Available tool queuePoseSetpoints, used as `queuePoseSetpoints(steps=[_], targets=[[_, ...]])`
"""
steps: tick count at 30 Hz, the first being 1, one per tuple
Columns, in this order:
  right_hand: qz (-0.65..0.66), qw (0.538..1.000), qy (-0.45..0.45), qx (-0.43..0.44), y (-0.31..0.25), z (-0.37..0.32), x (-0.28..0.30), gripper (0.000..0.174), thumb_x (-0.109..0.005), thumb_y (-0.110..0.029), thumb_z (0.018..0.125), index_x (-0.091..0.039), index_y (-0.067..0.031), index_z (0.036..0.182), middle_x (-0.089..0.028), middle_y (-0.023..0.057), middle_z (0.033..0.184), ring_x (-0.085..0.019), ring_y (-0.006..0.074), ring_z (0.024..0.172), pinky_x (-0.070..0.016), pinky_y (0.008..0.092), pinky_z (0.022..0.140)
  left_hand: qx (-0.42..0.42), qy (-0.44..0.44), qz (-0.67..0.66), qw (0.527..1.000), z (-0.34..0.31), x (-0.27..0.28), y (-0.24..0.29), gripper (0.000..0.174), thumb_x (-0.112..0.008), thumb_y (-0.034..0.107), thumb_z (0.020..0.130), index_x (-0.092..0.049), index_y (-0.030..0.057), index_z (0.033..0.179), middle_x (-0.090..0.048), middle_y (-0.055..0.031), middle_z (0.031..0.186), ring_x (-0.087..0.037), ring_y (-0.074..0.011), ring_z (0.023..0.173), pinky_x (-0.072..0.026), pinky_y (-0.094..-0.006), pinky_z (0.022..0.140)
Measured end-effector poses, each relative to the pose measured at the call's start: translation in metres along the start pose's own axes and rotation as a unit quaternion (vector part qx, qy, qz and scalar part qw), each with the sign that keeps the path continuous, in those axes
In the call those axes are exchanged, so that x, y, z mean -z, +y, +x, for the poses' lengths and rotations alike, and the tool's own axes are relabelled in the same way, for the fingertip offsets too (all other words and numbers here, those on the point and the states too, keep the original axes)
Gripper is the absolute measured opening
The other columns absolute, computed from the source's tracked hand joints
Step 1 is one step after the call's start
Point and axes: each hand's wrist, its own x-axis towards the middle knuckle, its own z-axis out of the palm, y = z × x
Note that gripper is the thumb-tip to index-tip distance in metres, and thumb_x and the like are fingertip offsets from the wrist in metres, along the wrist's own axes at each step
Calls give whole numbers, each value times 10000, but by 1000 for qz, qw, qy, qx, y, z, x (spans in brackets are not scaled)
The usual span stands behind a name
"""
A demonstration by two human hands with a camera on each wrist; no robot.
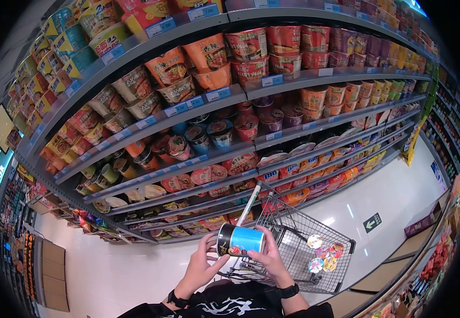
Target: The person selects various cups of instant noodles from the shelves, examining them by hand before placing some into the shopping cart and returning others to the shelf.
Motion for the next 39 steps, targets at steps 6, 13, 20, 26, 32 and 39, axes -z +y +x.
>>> queuePoseSetpoints(steps=[6,13,20,26,32,39], targets=[[-28,995,-38,82,-6,26,-14,1276,-972,-131,672,-159,-31,1651,-530,162,1444,-535,262,1336,-406,396,1149,138,-12,-257,957,12,-17,-39,615,-577,290,1087,-276,31,1557,-661,-239,1286,-718,-262,1076,-592,-392,909],[-266,962,-16,52,14,61,-15,1098,-1019,-253,629,-392,10,1491,-573,146,1352,-577,253,1269,-470,404,1082,131,-72,-437,887,62,-21,-57,548,-479,319,1133,-276,143,1610,-586,-133,1413,-600,-207,1260,-506,-374,1031],[-262,947,116,145,-19,153,-27,678,-971,-117,696,-616,24,1256,-692,104,1169,-680,185,1040,-568,345,919,-76,85,192,975,139,-82,-176,778,-723,484,910,-459,47,1498,-570,-261,1408,-536,-417,1310,-437,-520,1102],[-323,900,131,260,-46,288,-56,830,-960,-122,716,-482,22,1380,-602,141,1309,-604,227,1191,-497,365,1021,196,-240,100,945,121,-116,-283,610,-662,359,904,-528,69,1424,-677,-249,1257,-620,-419,1237,-498,-528,1041],[-397,866,127,278,-38,375,-76,897,-937,-206,730,-445,31,1442,-596,202,1341,-602,303,1216,-464,395,1056,82,-110,160,978,115,-125,-281,451,-659,279,862,-602,125,1281,-757,-175,957,-732,-432,840,-588,-556,769],[-441,827,130,323,-21,431,-66,967,-898,-231,786,-358,70,1530,-592,250,1386,-608,348,1227,-459,391,1063,64,-94,128,985,130,-138,-270,429,-659,277,852,-606,123,1250,-753,-184,971,-733,-426,846,-593,-548,793]])
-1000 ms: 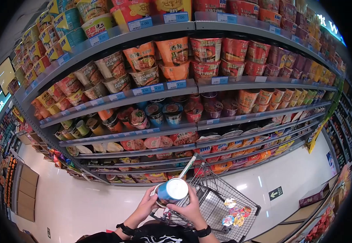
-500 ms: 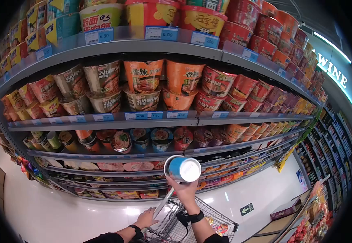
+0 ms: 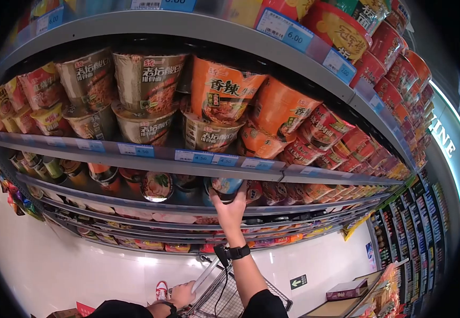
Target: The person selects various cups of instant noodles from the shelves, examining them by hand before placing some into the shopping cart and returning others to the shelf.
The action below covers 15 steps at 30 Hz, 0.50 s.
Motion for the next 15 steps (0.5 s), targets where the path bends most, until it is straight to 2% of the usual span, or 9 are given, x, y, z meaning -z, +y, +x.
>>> queuePoseSetpoints(steps=[1,3,6,8,10,11,12,14,15], targets=[[-4,1000,-2,-1,-3,3,-2,967,-898,-231,786,-358,70,1530,-592,250,1386,-608,348,1227,-459,391,1063,2,-10,-3,1000,3,-4,1,459,-666,276,845,-605,120,1272,-753,-184,975,-733,-426,846,-593,-549,793],[76,997,-10,-32,-9,8,-5,926,-894,-244,795,-390,78,1501,-645,252,1299,-640,369,1161,-475,393,1033,4,-23,-8,1000,9,-10,7,489,-673,276,837,-604,118,1295,-754,-184,979,-733,-427,846,-593,-549,793],[25,999,-32,-34,-1,9,0,882,-891,-259,801,-426,84,1468,-677,266,1213,-660,404,1089,-493,409,990,-8,-18,-13,1000,17,-18,19,536,-686,271,822,-605,108,1326,-757,-190,987,-734,-431,852,-593,-552,797],[-20,999,-31,-19,7,8,2,863,-879,-347,813,-468,102,1425,-676,303,1161,-652,458,1040,-505,439,937,-14,-17,-14,1000,25,-24,27,559,-697,253,808,-607,98,1338,-757,-207,977,-736,-435,850,-593,-555,804],[-123,990,-58,-41,1,2,11,874,-863,-243,848,-391,76,1510,-687,232,1218,-672,294,1103,-519,381,964,-17,-26,-20,999,32,-21,41,530,-694,229,806,-616,93,1312,-754,-224,956,-733,-446,846,-593,-555,804],[-160,983,-77,-37,-1,-4,17,975,-848,-347,854,-332,82,1560,-622,283,1335,-586,365,1265,-437,417,1088,-16,-24,-26,999,36,-22,47,518,-691,219,806,-616,90,1302,-753,-228,949,-731,-452,844,-592,-556,804],[-139,990,-33,4,-9,-15,23,910,-790,-358,908,-336,86,1561,-541,293,1451,-495,401,1374,-358,424,1166,-13,-24,-31,999,36,-22,50,507,-688,208,805,-616,86,1291,-751,-232,942,-728,-458,842,-590,-556,803],[-50,999,-8,10,-14,-50,47,812,-742,-296,950,-354,65,1565,-473,270,1530,-457,410,1414,-327,421,1193,-14,-34,-25,999,40,-24,58,463,-680,197,812,-619,81,1256,-752,-231,945,-726,-460,846,-586,-560,804],[-63,998,-8,5,-8,-75,62,748,-727,-263,960,-389,61,1544,-472,256,1536,-463,399,1414,-342,425,1185,-14,-31,-24,999,40,-26,59,448,-679,201,817,-619,83,1245,-753,-225,942,-726,-458,850,-584,-559,807]])
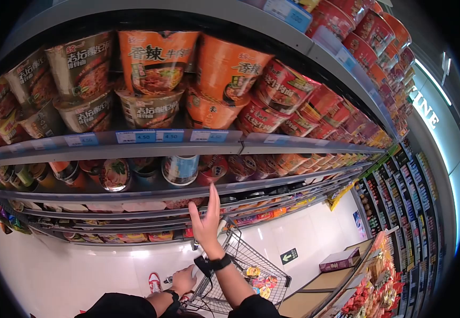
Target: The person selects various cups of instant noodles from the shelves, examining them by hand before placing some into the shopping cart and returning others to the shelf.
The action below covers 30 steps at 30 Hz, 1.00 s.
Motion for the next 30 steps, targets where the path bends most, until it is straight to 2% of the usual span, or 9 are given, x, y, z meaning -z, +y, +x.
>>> queuePoseSetpoints(steps=[3,5,7,11,13,17,20,26,30], targets=[[-32,999,-22,-37,49,-107,55,567,-710,-204,968,-516,22,1451,-482,234,1519,-480,381,1399,-389,437,1153,-8,0,-10,1000,1,-6,2,413,-683,234,837,-622,93,1221,-757,-203,928,-726,-447,849,-576,-557,810],[-88,983,-87,-137,83,-193,101,476,-717,-174,954,-575,-4,1375,-510,237,1464,-507,398,1359,-419,447,1132,1,13,20,1000,2,-11,2,425,-692,260,845,-625,108,1236,-754,-197,905,-724,-443,835,-572,-558,801],[-145,963,-130,-185,117,-282,152,479,-746,-214,920,-604,-1,1325,-539,267,1409,-535,456,1300,-433,492,1118,-16,13,34,999,5,-16,2,427,-694,268,854,-628,119,1249,-748,-201,895,-721,-440,818,-569,-562,786],[-182,869,-203,-412,180,-468,242,556,-761,-369,895,-653,2,1295,-632,259,1298,-592,408,1249,-498,450,1035,-9,12,59,998,7,-17,5,425,-686,278,875,-629,121,1266,-745,-215,906,-719,-445,826,-567,-562,779],[-217,830,-145,-494,181,-533,270,512,-771,-365,883,-699,6,1229,-706,246,1163,-658,386,1142,-516,428,1003,-3,29,84,996,7,-18,10,448,-684,287,883,-625,122,1295,-745,-220,916,-719,-447,839,-568,-565,779],[-177,687,-21,-704,201,-644,301,529,-788,-347,856,-687,18,1225,-721,266,1166,-679,402,1135,-521,468,998,21,22,124,992,2,-20,15,483,-674,312,908,-604,132,1350,-738,-251,930,-715,-470,859,-564,-577,772],[-113,621,131,-765,232,-712,300,572,-766,-344,880,-640,25,1298,-688,284,1234,-653,427,1166,-500,484,1029,46,21,153,987,10,-38,4,432,-695,313,897,-588,113,1265,-735,-255,923,-711,-482,865,-556,-593,766],[-282,744,174,-580,213,-653,290,587,-705,-179,886,-539,77,1388,-582,289,1402,-524,455,1328,-410,480,1150,16,56,143,988,58,-47,18,402,-751,308,860,-578,70,1135,-730,-260,917,-701,-498,874,-551,-587,767],[-254,801,78,-536,224,-625,279,372,-657,-206,905,-693,12,1205,-683,270,1248,-575,465,1249,-393,485,1168,37,90,217,971,65,-54,35,349,-721,334,894,-620,40,1053,-726,-271,887,-709,-484,861,-556,-576,762]])
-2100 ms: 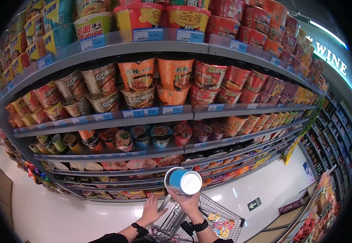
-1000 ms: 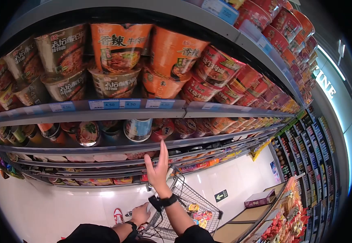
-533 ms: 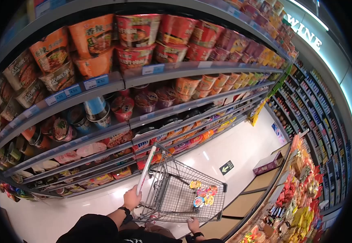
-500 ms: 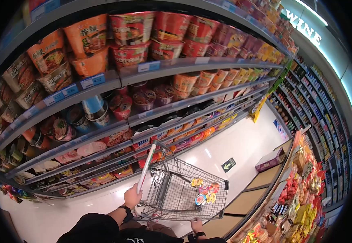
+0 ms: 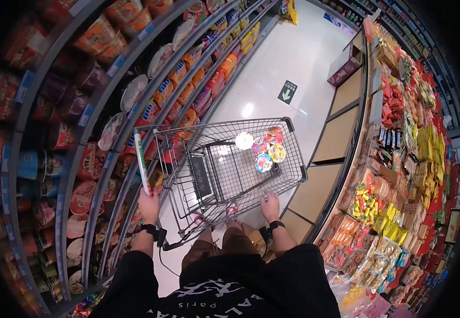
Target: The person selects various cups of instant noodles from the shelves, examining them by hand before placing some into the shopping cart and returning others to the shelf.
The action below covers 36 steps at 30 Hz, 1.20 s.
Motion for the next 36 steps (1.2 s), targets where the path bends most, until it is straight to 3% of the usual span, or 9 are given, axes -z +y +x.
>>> queuePoseSetpoints(steps=[4,7,15,17,19,20,26,31,36], targets=[[-62,994,-86,-14,-9,24,-12,277,-610,-203,930,-727,-77,1147,-754,185,944,-698,406,994,-533,503,965,5,1,4,1000,-9,2,-3,319,-703,306,891,-624,35,1039,-721,-261,857,-707,-474,822,-552,-576,749],[-90,985,-126,-75,-21,35,-17,289,-611,-251,933,-728,-97,1148,-752,200,963,-711,411,950,-560,518,860,5,8,-2,1000,-12,4,-9,293,-692,279,884,-633,30,1027,-715,-256,843,-706,-471,811,-544,-569,732],[-93,931,-304,-182,-16,56,-45,443,-656,-416,891,-725,-112,1206,-748,221,1115,-711,399,1069,-556,494,939,26,12,0,1000,-8,12,-33,274,-702,262,873,-648,24,999,-689,-244,766,-695,-467,765,-550,-545,724],[-19,936,-271,-222,9,71,-68,524,-745,-374,829,-689,-75,1255,-736,226,1151,-695,408,1105,-542,473,980,38,13,9,999,-5,14,-36,279,-706,260,871,-660,27,1016,-688,-240,753,-695,-465,758,-553,-542,721],[-17,987,-8,-163,14,82,-79,626,-829,-265,772,-622,-30,1314,-700,238,1200,-658,411,1161,-519,475,1012,43,2,21,999,-3,24,-34,310,-714,267,869,-685,38,1075,-691,-238,747,-697,-460,752,-557,-533,717],[90,978,-54,-178,28,101,-83,720,-873,-197,731,-562,20,1343,-639,266,1267,-622,428,1199,-496,483,1041,53,-17,23,998,0,23,-45,341,-716,274,870,-699,49,1126,-701,-241,774,-700,-455,760,-560,-529,719],[-31,949,-76,-306,20,130,-116,1173,-945,-377,617,-340,37,1534,-449,303,1473,-531,469,1313,-471,494,1106,91,-35,26,995,2,33,-70,296,-718,288,885,-701,46,1054,-706,-244,810,-697,-461,788,-553,-527,717],[-42,904,-32,-424,28,94,-179,1283,-925,-488,626,-224,15,1575,-238,361,1551,-432,502,1376,-422,516,1154,114,-51,3,992,-4,39,-91,234,-722,237,892,-658,14,923,-679,-257,768,-672,-477,768,-534,-508,689],[-38,870,9,-492,0,68,-194,1268,-935,-453,641,-196,-40,1585,-258,358,1529,-458,485,1345,-451,528,1118,136,-61,11,989,-9,43,-109,230,-722,225,893,-653,5,895,-668,-257,740,-664,-481,744,-532,-505,680]])
